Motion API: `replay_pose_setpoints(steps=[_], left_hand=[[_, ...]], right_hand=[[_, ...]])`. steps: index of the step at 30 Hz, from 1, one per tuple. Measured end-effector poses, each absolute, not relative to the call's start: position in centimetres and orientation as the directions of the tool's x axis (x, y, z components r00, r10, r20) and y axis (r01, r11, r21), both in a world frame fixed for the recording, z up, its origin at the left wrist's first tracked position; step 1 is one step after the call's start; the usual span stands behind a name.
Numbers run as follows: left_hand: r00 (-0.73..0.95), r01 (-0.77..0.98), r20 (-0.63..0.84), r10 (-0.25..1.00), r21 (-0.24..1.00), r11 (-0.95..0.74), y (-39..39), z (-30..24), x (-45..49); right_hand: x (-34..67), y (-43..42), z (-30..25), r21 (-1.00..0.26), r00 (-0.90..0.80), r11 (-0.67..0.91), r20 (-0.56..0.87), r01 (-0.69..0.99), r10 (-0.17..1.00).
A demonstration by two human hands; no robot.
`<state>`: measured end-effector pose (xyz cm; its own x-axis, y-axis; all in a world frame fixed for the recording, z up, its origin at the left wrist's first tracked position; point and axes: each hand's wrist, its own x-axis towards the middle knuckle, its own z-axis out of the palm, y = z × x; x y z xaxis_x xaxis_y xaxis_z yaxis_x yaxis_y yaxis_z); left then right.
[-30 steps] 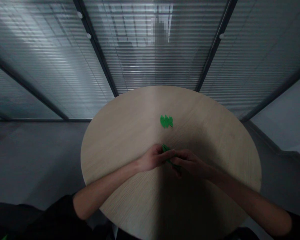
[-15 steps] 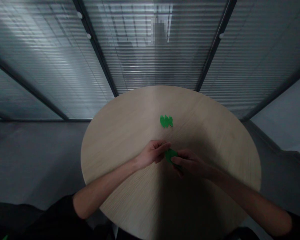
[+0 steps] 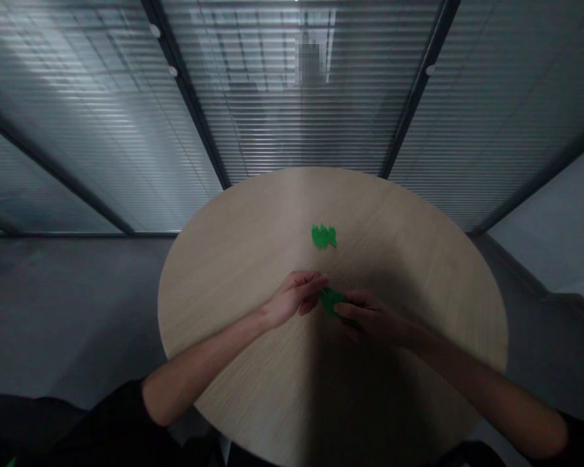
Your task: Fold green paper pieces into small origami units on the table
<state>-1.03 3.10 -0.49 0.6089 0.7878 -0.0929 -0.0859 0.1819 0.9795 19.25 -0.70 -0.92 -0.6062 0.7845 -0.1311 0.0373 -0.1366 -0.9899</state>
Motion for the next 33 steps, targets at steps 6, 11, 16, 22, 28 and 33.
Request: replay_pose_setpoints(steps=[6, 11, 16, 22, 28, 33], left_hand=[[0.602, -0.057, -0.068, 0.796, 0.990, 0.127, 2.96, -0.32, -0.93], [0.582, -0.072, -0.020, 0.813, 0.994, 0.077, 2.89, -0.25, -0.79], [0.584, -0.081, -0.028, 0.811, 0.992, 0.093, 2.94, -0.22, -0.75], [0.505, -0.040, -0.003, 0.863, 0.999, 0.027, 3.07, -0.11, -0.93], [0.364, 0.050, 0.064, 0.929, 0.995, -0.089, 3.08, -0.14, -0.95], [0.340, 0.142, 0.159, 0.927, 0.966, -0.218, 3.16, 0.11, -1.29]], right_hand=[[19.38, -0.65, -0.99, -0.989, -0.597, -0.150, -0.129, 0.014, 0.792], [19.42, -0.62, -1.06, -0.988, -0.587, -0.151, -0.136, 0.024, 0.798], [19.33, -0.62, -1.02, -0.985, -0.578, -0.172, -0.151, 0.020, 0.802], [19.14, -0.40, -0.48, -0.979, -0.522, -0.194, -0.199, 0.066, 0.829], [19.21, -0.14, -0.67, -0.981, -0.416, -0.162, -0.191, 0.105, 0.889], [19.46, 0.00, -1.04, -0.962, -0.454, -0.097, -0.208, 0.256, 0.866]])
